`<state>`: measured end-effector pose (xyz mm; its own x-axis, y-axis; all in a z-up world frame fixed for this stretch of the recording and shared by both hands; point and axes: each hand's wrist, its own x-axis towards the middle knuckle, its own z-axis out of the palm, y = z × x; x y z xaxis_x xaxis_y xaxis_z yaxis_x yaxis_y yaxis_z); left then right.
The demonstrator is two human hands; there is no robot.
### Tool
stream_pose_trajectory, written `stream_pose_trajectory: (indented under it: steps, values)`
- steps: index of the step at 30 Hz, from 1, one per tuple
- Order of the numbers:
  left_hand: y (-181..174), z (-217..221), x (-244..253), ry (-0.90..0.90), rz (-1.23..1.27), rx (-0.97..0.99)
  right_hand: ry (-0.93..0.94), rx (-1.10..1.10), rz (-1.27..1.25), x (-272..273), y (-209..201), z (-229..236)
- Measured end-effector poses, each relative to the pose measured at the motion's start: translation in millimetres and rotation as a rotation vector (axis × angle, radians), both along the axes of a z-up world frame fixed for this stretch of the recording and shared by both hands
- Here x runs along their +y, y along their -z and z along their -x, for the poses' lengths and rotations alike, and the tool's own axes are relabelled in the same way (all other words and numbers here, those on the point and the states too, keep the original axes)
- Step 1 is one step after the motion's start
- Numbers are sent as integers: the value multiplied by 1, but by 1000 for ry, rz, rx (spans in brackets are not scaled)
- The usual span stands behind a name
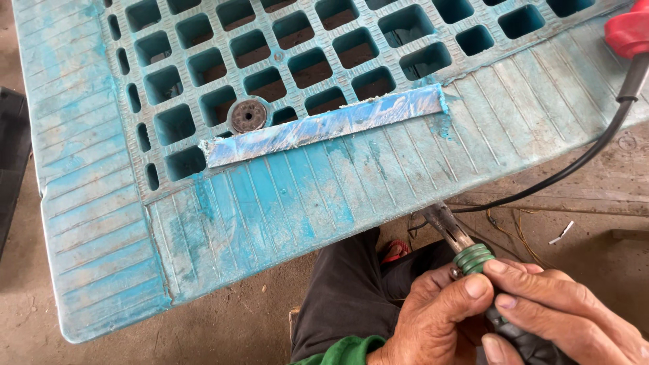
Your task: The person uses a soldering iron to melt and weld plastic pieces onto a blue plastic crate. They manipulate the molten plastic with the tool's tip and use a cloth to wipe the surface.
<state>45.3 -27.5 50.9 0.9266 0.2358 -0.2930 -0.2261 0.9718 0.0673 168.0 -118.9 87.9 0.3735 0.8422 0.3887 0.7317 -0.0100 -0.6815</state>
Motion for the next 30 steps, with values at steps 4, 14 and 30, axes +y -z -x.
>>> stream_pose_trajectory:
  steps: [4,14,30]
  values:
    - [3,3,4,8,-43,-2,-49,-55,20,3,2,-3]
    - [0,-3,5,30,-79,56,20,-41,10,5,-2,-1]
    - [7,0,5,-1,-170,57,-66,-32,22,12,-9,-3]
